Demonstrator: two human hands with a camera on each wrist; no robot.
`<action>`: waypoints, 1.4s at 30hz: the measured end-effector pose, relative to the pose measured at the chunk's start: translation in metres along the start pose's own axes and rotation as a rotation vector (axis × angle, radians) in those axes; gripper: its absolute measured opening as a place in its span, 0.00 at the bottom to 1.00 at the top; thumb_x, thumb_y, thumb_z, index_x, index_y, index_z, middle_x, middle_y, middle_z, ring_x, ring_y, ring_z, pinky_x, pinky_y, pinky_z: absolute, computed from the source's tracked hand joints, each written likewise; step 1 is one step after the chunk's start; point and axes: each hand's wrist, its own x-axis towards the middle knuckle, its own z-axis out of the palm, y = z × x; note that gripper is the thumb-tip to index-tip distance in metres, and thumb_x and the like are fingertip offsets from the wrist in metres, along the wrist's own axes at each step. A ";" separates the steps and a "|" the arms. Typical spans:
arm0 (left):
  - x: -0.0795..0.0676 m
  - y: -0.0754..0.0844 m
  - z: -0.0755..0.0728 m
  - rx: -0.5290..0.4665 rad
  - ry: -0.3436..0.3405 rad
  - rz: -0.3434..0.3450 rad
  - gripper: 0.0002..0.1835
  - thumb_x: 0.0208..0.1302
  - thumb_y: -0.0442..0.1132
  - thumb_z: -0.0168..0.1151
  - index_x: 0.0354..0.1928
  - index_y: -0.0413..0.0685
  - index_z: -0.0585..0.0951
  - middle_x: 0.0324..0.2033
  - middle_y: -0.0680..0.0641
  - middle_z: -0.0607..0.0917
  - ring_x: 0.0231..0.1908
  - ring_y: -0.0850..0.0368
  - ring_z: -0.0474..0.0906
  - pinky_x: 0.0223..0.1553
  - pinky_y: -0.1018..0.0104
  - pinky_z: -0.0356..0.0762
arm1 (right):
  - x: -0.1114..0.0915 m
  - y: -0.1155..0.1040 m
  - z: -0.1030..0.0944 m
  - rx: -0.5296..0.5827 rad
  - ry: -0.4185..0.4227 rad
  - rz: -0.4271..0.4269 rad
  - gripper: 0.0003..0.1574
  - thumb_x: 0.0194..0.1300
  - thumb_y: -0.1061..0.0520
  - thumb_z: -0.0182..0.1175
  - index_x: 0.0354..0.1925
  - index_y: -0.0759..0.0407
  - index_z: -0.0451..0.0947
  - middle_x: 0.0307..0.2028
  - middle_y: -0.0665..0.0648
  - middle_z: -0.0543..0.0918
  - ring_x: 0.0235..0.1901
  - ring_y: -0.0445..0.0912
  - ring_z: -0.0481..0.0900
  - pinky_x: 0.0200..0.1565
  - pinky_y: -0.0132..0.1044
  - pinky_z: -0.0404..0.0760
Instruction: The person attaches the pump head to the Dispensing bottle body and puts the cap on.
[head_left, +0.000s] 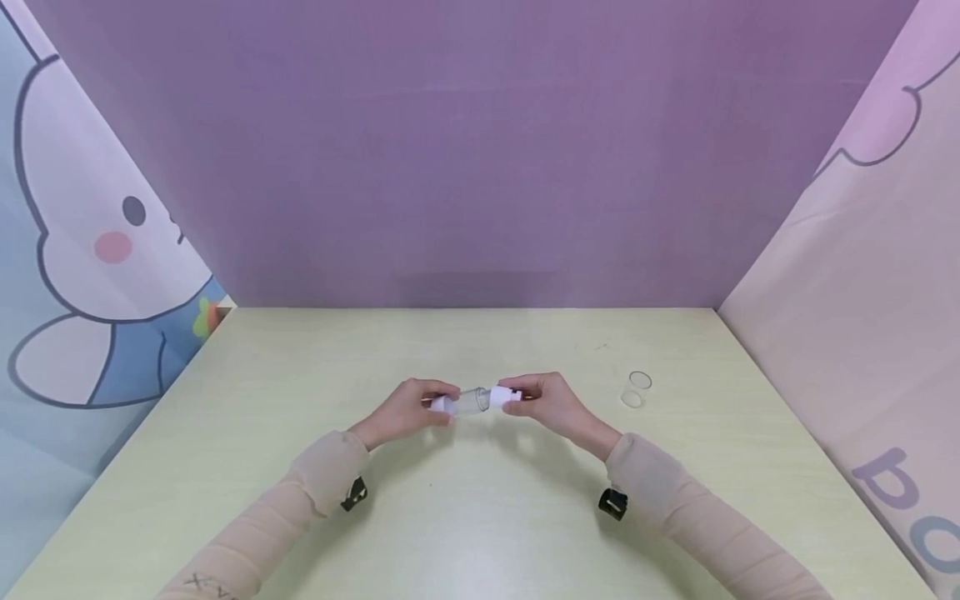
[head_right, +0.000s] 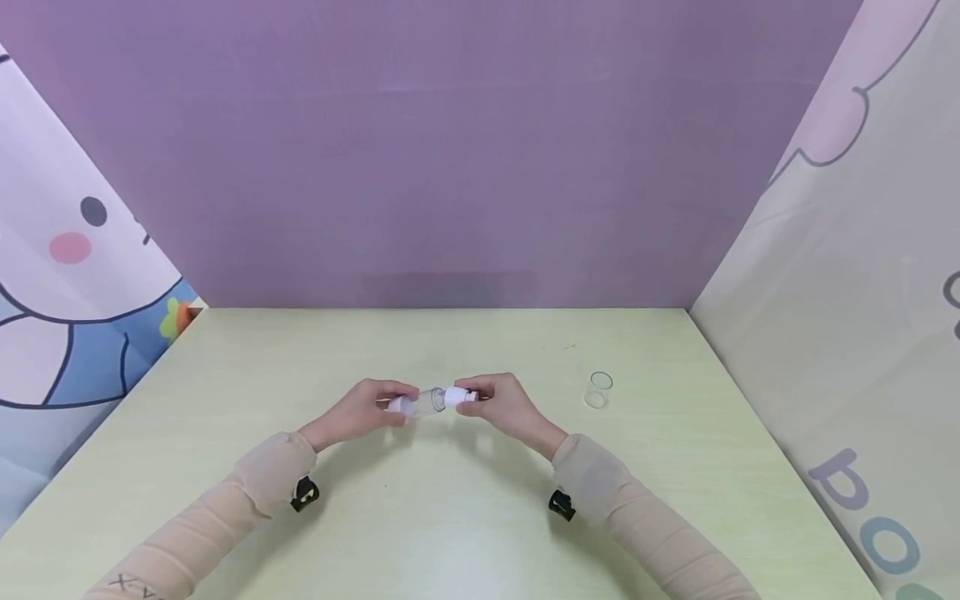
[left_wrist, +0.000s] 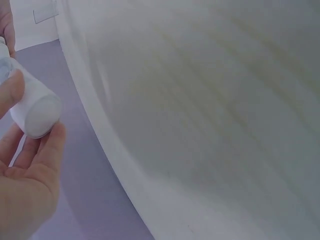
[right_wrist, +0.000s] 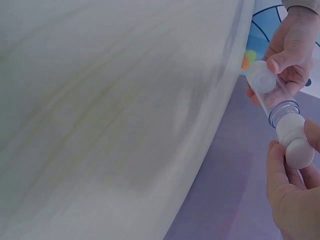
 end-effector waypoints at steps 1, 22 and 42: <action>0.000 0.000 0.000 -0.003 0.004 0.003 0.21 0.52 0.31 0.66 0.51 0.43 0.78 0.54 0.40 0.77 0.54 0.42 0.73 0.51 0.55 0.76 | 0.000 0.000 0.000 0.005 0.002 0.004 0.22 0.55 0.64 0.63 0.50 0.67 0.77 0.43 0.65 0.82 0.34 0.40 0.77 0.40 0.31 0.80; -0.003 -0.002 -0.002 -0.044 0.014 0.039 0.21 0.53 0.32 0.65 0.52 0.43 0.78 0.53 0.40 0.77 0.54 0.42 0.74 0.51 0.57 0.76 | 0.000 0.000 0.000 0.028 -0.018 -0.001 0.22 0.56 0.64 0.63 0.50 0.65 0.77 0.46 0.63 0.81 0.40 0.43 0.79 0.43 0.34 0.81; -0.009 0.014 -0.002 -0.033 0.004 0.049 0.22 0.54 0.30 0.64 0.53 0.37 0.77 0.53 0.36 0.76 0.51 0.41 0.75 0.50 0.56 0.77 | -0.003 -0.003 0.001 -0.030 -0.005 -0.023 0.22 0.56 0.65 0.62 0.51 0.68 0.76 0.46 0.66 0.80 0.42 0.49 0.79 0.42 0.35 0.81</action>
